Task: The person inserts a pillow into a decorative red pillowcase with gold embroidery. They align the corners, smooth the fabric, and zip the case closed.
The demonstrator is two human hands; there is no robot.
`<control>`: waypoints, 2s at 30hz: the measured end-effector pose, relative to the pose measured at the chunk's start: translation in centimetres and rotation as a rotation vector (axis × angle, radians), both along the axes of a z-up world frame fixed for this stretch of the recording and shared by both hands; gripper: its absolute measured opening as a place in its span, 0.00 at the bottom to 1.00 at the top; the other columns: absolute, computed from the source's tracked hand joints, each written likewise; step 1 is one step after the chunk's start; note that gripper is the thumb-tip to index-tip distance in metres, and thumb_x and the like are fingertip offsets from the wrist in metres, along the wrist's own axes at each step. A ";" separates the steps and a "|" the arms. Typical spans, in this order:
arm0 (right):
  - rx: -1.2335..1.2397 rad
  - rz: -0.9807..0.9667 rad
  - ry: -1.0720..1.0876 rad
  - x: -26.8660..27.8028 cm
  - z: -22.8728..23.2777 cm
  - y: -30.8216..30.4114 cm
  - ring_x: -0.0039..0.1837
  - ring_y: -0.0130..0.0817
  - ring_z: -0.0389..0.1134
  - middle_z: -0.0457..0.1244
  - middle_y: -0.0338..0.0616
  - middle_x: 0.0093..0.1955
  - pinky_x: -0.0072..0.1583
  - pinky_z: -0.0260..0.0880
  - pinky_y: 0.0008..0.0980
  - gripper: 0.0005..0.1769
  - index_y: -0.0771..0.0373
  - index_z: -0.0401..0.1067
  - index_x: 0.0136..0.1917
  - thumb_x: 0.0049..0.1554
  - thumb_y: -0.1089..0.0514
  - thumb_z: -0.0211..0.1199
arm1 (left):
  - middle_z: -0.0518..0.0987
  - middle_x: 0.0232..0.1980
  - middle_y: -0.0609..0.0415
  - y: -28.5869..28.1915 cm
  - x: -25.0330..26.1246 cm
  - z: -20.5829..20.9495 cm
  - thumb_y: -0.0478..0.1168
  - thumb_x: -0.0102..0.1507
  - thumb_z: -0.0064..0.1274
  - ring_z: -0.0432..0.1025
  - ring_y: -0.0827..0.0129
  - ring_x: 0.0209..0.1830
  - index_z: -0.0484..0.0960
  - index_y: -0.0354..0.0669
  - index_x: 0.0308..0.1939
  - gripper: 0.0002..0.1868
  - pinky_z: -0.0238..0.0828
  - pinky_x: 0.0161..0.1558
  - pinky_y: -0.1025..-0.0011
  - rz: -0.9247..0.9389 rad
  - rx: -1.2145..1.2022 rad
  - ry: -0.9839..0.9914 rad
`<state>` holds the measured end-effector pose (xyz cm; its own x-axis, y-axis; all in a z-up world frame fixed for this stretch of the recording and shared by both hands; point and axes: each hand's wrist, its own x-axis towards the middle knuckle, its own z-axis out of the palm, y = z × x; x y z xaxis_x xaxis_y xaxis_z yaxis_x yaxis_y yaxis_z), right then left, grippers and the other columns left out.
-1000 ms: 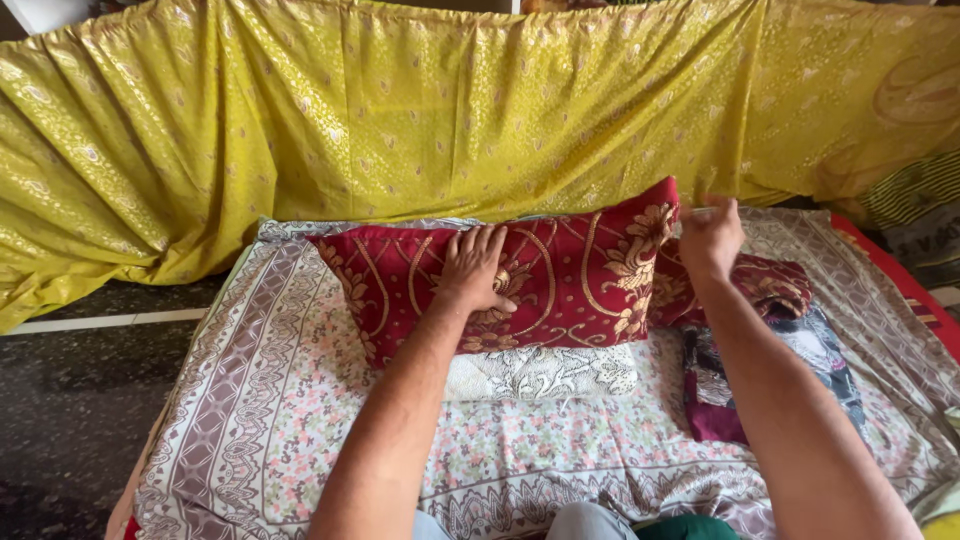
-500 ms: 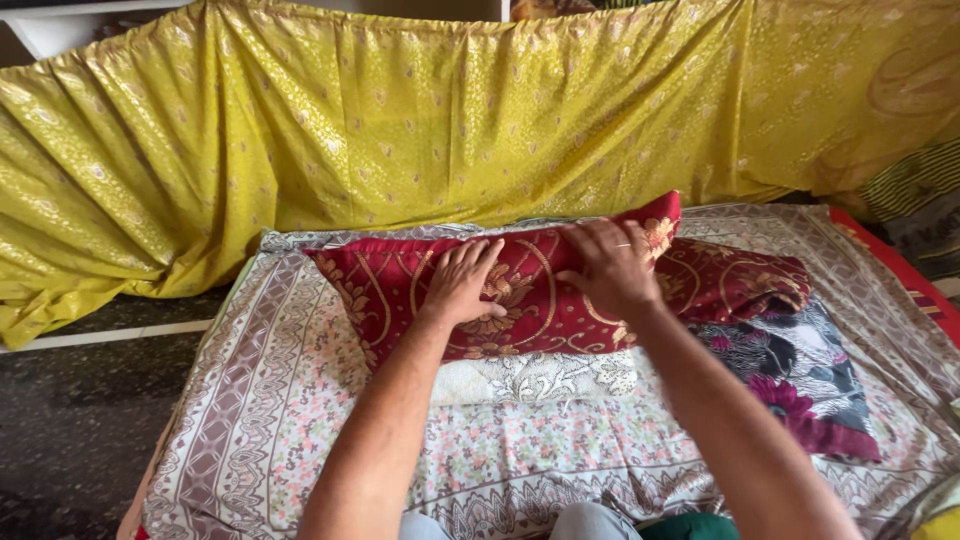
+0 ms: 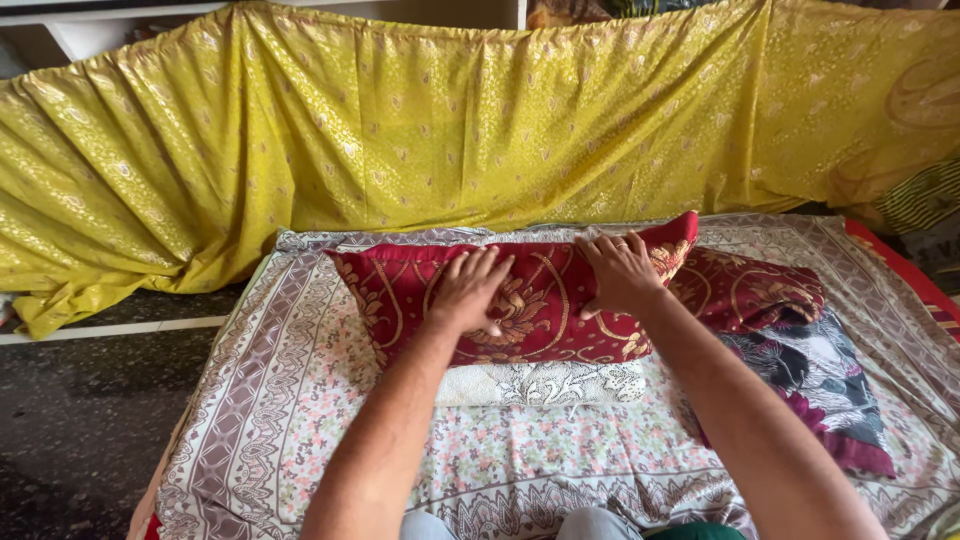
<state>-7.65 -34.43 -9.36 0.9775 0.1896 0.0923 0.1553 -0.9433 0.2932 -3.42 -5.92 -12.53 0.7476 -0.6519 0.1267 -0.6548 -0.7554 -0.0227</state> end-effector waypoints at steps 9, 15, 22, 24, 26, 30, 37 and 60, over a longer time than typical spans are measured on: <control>-0.071 0.117 -0.192 0.8 0.0 -0.4 0.57 0.32 0.71 0.69 0.37 0.53 0.71 0.62 0.42 0.42 0.48 0.64 0.72 0.52 0.28 0.66 | 0.68 0.73 0.46 6.2 3.9 0.6 0.46 0.52 0.74 0.63 0.55 0.73 0.65 0.45 0.72 0.48 0.44 0.75 0.41 0.234 -0.035 -0.148; -0.034 -0.076 -0.088 0.0 3.1 -1.6 0.64 0.31 0.68 0.68 0.35 0.61 0.76 0.59 0.43 0.43 0.46 0.62 0.72 0.49 0.30 0.71 | 0.71 0.76 0.53 3.6 5.9 -0.9 0.41 0.64 0.64 0.66 0.63 0.76 0.70 0.52 0.73 0.33 0.44 0.80 0.41 0.189 -0.074 -0.193; 0.065 0.004 0.036 -1.7 4.1 4.9 0.83 0.47 0.44 0.44 0.49 0.84 0.79 0.36 0.55 0.64 0.47 0.41 0.83 0.47 0.20 0.66 | 0.46 0.83 0.41 0.5 3.7 -1.0 0.64 0.41 0.77 0.39 0.50 0.84 0.40 0.51 0.82 0.77 0.19 0.75 0.32 0.287 0.064 0.047; 0.009 0.178 -0.005 -1.5 2.9 7.3 0.84 0.48 0.41 0.40 0.50 0.85 0.81 0.33 0.54 0.65 0.48 0.38 0.84 0.48 0.17 0.61 | 0.43 0.84 0.40 0.7 3.6 -0.7 0.67 0.37 0.77 0.36 0.48 0.84 0.37 0.51 0.82 0.82 0.16 0.73 0.29 0.280 0.049 -0.020; -0.088 0.319 -0.032 -1.3 0.9 9.5 0.85 0.50 0.35 0.34 0.57 0.86 0.80 0.29 0.54 0.73 0.56 0.32 0.84 0.47 0.10 0.55 | 0.39 0.85 0.41 1.1 3.5 -0.7 0.70 0.34 0.77 0.33 0.49 0.85 0.34 0.52 0.82 0.86 0.14 0.74 0.31 0.292 0.089 0.020; -0.133 0.217 0.061 -1.8 -1.9 11.4 0.87 0.46 0.30 0.29 0.52 0.87 0.82 0.24 0.50 0.78 0.57 0.27 0.84 0.42 0.08 0.55 | 0.31 0.85 0.40 1.8 2.4 -1.9 0.75 0.29 0.75 0.24 0.49 0.85 0.27 0.50 0.82 0.93 0.11 0.74 0.33 0.289 0.183 0.016; -0.196 0.238 0.142 -3.2 -1.2 12.3 0.86 0.49 0.31 0.29 0.56 0.87 0.81 0.25 0.49 0.75 0.61 0.28 0.84 0.48 0.09 0.53 | 0.27 0.85 0.37 1.8 0.7 -2.9 0.77 0.28 0.74 0.20 0.46 0.84 0.23 0.44 0.81 0.97 0.09 0.73 0.33 0.302 0.299 -0.013; 0.252 -0.135 -0.170 2.9 -6.2 -5.3 0.81 0.53 0.48 0.53 0.57 0.78 0.77 0.37 0.65 0.50 0.55 0.51 0.80 0.62 0.17 0.29 | 0.29 0.85 0.39 0.7 4.2 -3.1 0.79 0.25 0.72 0.21 0.49 0.84 0.23 0.45 0.80 0.98 0.03 0.71 0.38 0.249 0.325 0.041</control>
